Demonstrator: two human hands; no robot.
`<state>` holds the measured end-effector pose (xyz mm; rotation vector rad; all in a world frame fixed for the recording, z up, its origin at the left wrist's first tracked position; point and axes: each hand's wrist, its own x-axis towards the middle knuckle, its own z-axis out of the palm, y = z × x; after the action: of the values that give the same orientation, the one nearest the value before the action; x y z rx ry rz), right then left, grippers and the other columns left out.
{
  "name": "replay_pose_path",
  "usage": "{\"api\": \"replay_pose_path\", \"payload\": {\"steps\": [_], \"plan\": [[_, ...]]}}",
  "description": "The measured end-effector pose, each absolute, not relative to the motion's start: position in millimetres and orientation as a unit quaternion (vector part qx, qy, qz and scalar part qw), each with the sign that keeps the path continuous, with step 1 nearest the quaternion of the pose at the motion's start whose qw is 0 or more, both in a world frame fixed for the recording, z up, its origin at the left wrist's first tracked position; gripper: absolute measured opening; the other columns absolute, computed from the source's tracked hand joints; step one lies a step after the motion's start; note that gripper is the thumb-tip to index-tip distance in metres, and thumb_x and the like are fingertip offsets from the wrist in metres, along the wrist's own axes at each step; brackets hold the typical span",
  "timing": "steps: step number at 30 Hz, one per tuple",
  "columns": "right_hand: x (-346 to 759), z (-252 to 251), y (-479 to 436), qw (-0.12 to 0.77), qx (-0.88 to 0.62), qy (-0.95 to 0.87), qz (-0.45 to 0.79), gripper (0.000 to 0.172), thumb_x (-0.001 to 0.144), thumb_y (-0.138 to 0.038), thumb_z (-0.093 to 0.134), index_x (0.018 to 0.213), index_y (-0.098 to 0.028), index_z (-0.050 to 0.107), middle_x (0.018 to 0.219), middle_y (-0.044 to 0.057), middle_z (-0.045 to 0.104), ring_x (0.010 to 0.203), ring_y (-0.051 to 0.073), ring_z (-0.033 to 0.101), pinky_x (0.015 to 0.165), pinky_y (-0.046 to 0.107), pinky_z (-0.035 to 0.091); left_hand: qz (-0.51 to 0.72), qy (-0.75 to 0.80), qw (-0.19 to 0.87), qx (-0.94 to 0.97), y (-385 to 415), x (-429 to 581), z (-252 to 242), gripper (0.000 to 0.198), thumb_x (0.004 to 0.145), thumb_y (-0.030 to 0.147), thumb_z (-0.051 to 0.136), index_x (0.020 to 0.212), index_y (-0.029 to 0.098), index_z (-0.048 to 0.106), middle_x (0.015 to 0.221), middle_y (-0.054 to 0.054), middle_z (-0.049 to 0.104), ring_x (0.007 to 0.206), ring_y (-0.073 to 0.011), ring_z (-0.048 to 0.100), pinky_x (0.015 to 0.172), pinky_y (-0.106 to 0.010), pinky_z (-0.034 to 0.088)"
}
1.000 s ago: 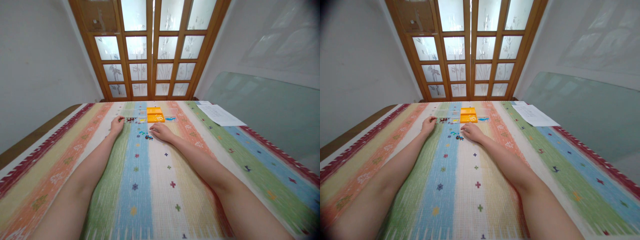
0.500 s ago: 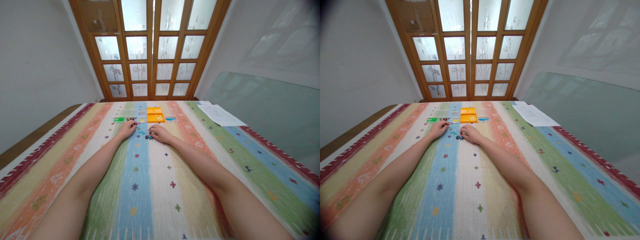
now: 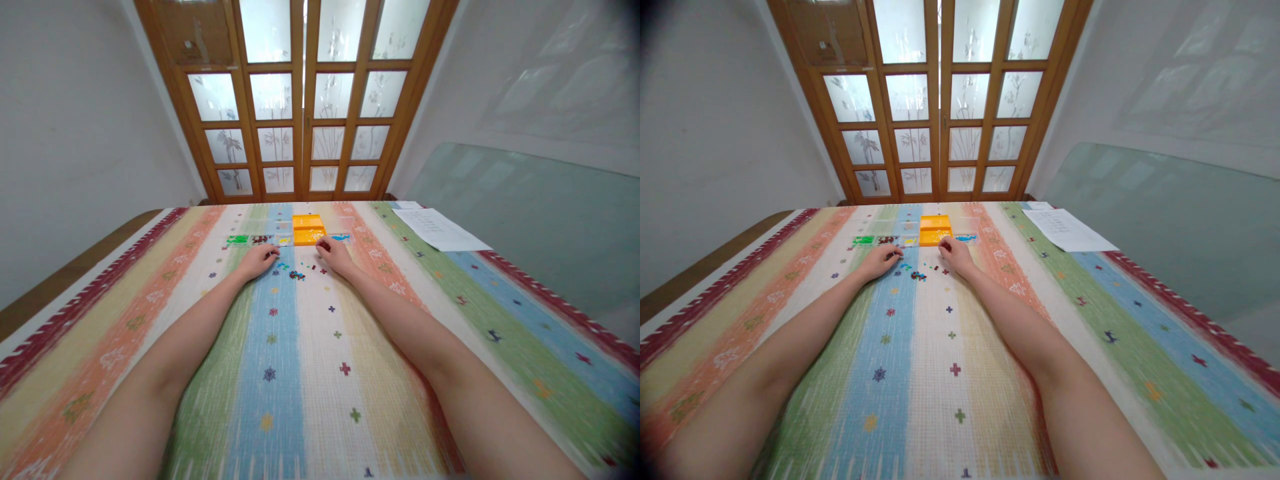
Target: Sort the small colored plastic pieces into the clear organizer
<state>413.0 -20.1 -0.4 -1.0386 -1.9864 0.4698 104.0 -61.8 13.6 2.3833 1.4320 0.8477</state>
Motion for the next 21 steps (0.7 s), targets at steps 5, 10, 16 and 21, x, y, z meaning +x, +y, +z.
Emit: {"api": "replay_pose_path", "payload": {"steps": [5, 10, 16, 21], "plan": [[411.3, -1.2, -23.4, 0.335, -0.374, -0.851, 0.154, 0.012, 0.093, -0.021, 0.061, 0.096, -0.019, 0.072, 0.095, 0.006, 0.073, 0.088, 0.020, 0.063, 0.081, 0.031, 0.046, 0.280, 0.457, 0.121, 0.836, -61.3, 103.7, 12.6, 0.021, 0.092, 0.032, 0.059, 0.101, 0.023, 0.075, 0.100, -0.006, 0.074, 0.088, -0.0232, 0.064, 0.085, -0.036, 0.049], [393.9, 0.2, -40.1, 0.260, -0.307, -0.911, 0.089, 0.016, 0.096, -0.024, 0.064, 0.107, -0.022, 0.075, 0.108, 0.009, 0.071, 0.106, 0.023, 0.061, 0.096, 0.036, 0.045, 0.257, 0.412, 0.147, 0.862, -62.5, 105.5, 14.1, 0.019, 0.088, 0.036, 0.066, 0.099, 0.023, 0.075, 0.096, -0.006, 0.072, 0.089, -0.0226, 0.064, 0.085, -0.036, 0.049], [392.3, 0.8, -43.2, 0.256, -0.310, -0.912, 0.079, 0.016, 0.097, -0.025, 0.064, 0.109, -0.023, 0.075, 0.108, 0.009, 0.069, 0.106, 0.023, 0.060, 0.097, 0.037, 0.044, 0.261, 0.364, 0.204, 0.870, -65.1, 108.6, 18.0, 0.023, 0.085, 0.038, 0.072, 0.101, 0.022, 0.075, 0.101, -0.007, 0.072, 0.097, -0.0234, 0.065, 0.092, -0.037, 0.050], [391.9, 0.7, -43.7, 0.253, -0.300, -0.915, 0.092, 0.014, 0.097, -0.023, 0.063, 0.104, -0.023, 0.075, 0.107, 0.008, 0.068, 0.105, 0.023, 0.060, 0.094, 0.035, 0.045, 0.257, 0.345, 0.207, 0.879, -64.9, 110.6, 19.5, 0.015, 0.086, 0.033, 0.070, 0.095, 0.022, 0.076, 0.102, -0.008, 0.072, 0.103, -0.0243, 0.065, 0.102, -0.041, 0.048]]}}
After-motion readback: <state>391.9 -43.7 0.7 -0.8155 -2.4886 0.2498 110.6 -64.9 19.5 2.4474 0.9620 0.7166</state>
